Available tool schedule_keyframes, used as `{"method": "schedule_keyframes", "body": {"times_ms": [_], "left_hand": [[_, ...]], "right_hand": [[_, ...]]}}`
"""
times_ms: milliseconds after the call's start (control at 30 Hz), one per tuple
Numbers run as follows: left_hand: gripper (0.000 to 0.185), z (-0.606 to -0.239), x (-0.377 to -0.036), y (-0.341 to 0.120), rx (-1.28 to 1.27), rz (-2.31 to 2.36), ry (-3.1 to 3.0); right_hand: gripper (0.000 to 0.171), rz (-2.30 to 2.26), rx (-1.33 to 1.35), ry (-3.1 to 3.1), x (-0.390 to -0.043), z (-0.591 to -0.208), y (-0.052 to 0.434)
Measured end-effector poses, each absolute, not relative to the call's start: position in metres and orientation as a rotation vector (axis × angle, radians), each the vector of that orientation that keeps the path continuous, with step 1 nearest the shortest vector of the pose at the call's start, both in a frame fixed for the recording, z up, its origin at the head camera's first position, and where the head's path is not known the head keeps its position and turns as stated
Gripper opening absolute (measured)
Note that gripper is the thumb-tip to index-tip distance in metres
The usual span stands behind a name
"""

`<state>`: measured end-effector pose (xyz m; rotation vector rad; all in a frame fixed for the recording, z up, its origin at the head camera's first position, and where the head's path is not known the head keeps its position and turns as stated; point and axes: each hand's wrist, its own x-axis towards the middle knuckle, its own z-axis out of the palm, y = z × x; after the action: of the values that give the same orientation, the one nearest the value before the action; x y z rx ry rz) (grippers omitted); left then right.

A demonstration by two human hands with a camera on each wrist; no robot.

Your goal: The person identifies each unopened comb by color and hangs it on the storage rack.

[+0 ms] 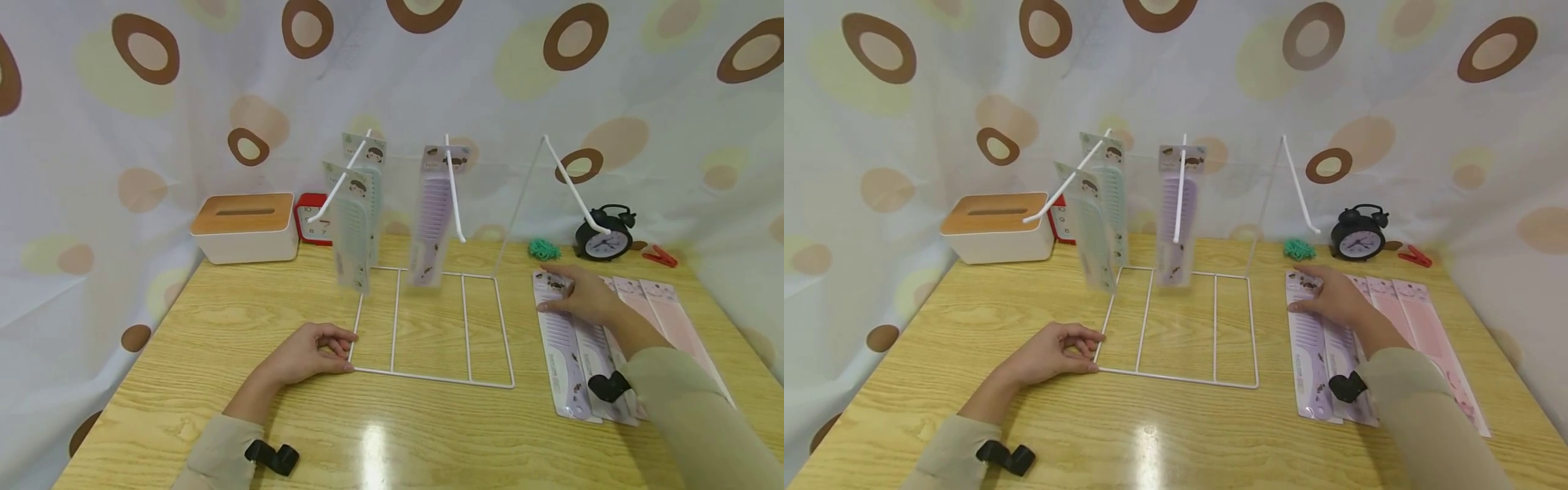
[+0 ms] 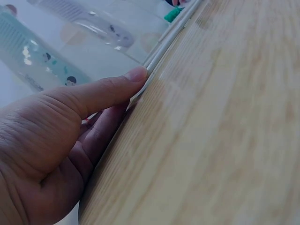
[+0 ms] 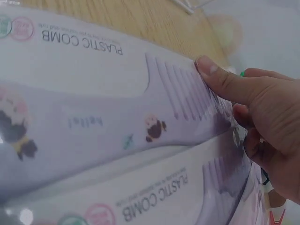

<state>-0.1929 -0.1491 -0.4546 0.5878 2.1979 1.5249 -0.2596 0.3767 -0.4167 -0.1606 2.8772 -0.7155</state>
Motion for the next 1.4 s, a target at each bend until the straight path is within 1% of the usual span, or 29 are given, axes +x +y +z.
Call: {"method": "schedule_keyframes", "body": {"times_ms": [200, 333, 400, 533, 767, 833, 933, 1033, 1133, 1267, 1400], "left_hand": [[0.049, -0.452, -0.193, -0.149, 0.586, 1.528, 2.196], [0.049, -0.452, -0.193, -0.149, 0.578, 1.526, 2.199], [0.049, -0.452, -0.193, -0.149, 0.575, 1.527, 2.199], [0.049, -0.452, -0.194, -0.149, 0.577, 1.527, 2.200], [0.049, -0.448, -0.193, -0.148, 0.580, 1.522, 2.210], [0.049, -0.448, -0.193, -0.148, 0.573, 1.525, 2.207], [0.049, -0.447, -0.193, -0.149, 0.571, 1.530, 2.204], [0.049, -0.449, -0.193, -0.149, 0.568, 1.533, 2.199], [0.049, -0.451, -0.193, -0.149, 0.568, 1.529, 2.196], [0.049, -0.453, -0.193, -0.149, 0.571, 1.527, 2.191], [0.048, -0.453, -0.193, -0.149, 0.570, 1.529, 2.187]], "right_hand": [[0.062, -0.802, -0.297, 3.026, -0.259, -0.410, 0.362], [0.049, -0.927, -0.235, 3.049, -0.255, -0.399, 0.353], [0.048, -1.031, -0.193, 3.025, -0.249, -0.392, 0.350], [0.051, -1.271, -0.086, 2.980, -0.232, -0.379, 0.346], [0.050, -1.594, -0.045, 2.878, -0.202, -0.361, 0.337], [0.046, -1.810, -0.080, 2.733, -0.195, -0.356, 0.331], [0.040, -2.258, -0.227, 2.295, -0.186, -0.349, 0.322], [0.040, -2.552, -0.353, 1.824, -0.177, -0.342, 0.310], [0.038, -2.605, -0.386, 1.666, -0.168, -0.337, 0.295], [0.036, -2.586, -0.412, 1.650, -0.156, -0.330, 0.272], [0.030, -2.590, -0.519, 1.670, -0.149, -0.321, 0.246]]}}
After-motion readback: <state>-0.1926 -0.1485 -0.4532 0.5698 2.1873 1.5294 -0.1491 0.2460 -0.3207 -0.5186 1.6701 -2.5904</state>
